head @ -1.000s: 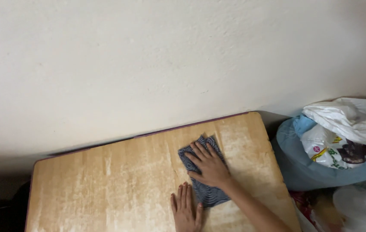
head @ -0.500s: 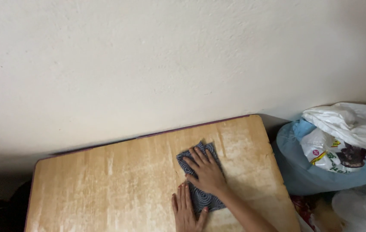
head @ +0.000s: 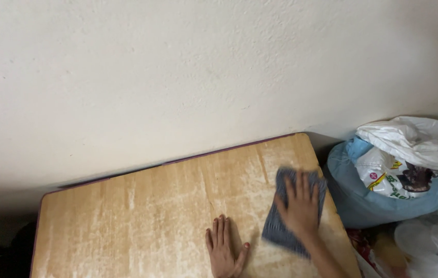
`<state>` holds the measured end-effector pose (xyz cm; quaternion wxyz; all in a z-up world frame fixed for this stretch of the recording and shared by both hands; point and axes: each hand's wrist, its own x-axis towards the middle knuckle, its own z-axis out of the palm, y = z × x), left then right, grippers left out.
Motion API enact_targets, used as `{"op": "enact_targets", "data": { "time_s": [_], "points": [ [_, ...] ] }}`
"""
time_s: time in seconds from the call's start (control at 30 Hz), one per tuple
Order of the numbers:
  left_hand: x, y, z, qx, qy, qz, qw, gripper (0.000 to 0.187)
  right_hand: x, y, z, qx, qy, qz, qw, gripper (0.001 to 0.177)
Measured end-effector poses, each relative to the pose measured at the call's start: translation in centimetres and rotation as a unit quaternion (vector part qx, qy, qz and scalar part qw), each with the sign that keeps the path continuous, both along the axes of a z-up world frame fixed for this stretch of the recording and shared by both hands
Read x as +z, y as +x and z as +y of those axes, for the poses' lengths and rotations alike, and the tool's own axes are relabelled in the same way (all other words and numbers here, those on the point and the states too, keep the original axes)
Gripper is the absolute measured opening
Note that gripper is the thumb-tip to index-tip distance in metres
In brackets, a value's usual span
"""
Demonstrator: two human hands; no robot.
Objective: The person wipes a wooden table surface with a patterned cloth. They move the cloth across the tabletop and along the edges, then fold the cloth and place it on the table.
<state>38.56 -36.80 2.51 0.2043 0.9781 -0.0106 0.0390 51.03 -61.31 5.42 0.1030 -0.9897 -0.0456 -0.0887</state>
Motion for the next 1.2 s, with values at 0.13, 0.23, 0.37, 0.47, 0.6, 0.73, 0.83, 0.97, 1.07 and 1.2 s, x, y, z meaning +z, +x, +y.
{"op": "enact_targets", "data": {
  "time_s": [0.13, 0.23, 0.37, 0.47, 0.6, 0.73, 0.83, 0.97, 1.07, 1.2],
  "points": [
    [0.1, -0.1, -0.1, 0.000, -0.004, -0.012, 1.000, 0.092, 0.2, -7.8, 3.6, 0.137, 0.053, 0.011, 0.989, 0.068],
    [0.3, 0.6, -0.1, 0.002, -0.021, -0.032, 0.999, 0.092, 0.4, -5.8, 4.0, 0.267, 0.076, 0.053, 0.959, 0.067],
    [0.2, -0.3, -0.1, 0.005, -0.042, -0.023, 0.999, 0.091, 0.2, 3.7, 2.0, 0.127, -0.005, 0.042, 0.991, 0.075],
    [0.2, 0.0, 0.0, 0.005, -0.042, -0.030, 0.999, 0.090, 0.6, 9.2, 2.6, 0.041, 0.001, 0.031, 0.999, 0.075],
    [0.0, -0.3, -0.1, 0.014, -0.044, -0.048, 0.998, 0.094, 0.5, 8.1, 8.6, 0.134, -0.068, 0.123, 0.981, 0.071],
    [0.1, -0.4, -0.1, 0.019, -0.062, -0.078, 0.995, 0.098, 1.4, -1.1, 10.7, 0.363, 0.045, 0.065, 0.928, 0.067],
    [0.4, -0.1, -0.2, 0.017, -0.047, -0.068, 0.996, 0.097, 2.6, -6.2, 6.3, 0.382, 0.061, 0.131, 0.913, 0.066],
    [0.9, -0.2, -0.2, 0.019, -0.046, -0.040, 0.998, 0.094, 2.9, -2.7, -1.8, 0.191, 0.032, 0.171, 0.966, 0.073],
    [1.2, -0.2, -0.2, 0.020, -0.039, -0.034, 0.998, 0.092, 2.2, 3.7, -4.7, 0.103, 0.003, -0.006, 0.995, 0.070],
    [1.3, 0.0, -0.4, 0.021, -0.025, -0.048, 0.998, 0.090, 1.3, 8.6, -0.6, 0.059, -0.043, 0.030, 0.997, 0.074]
  ]
}}
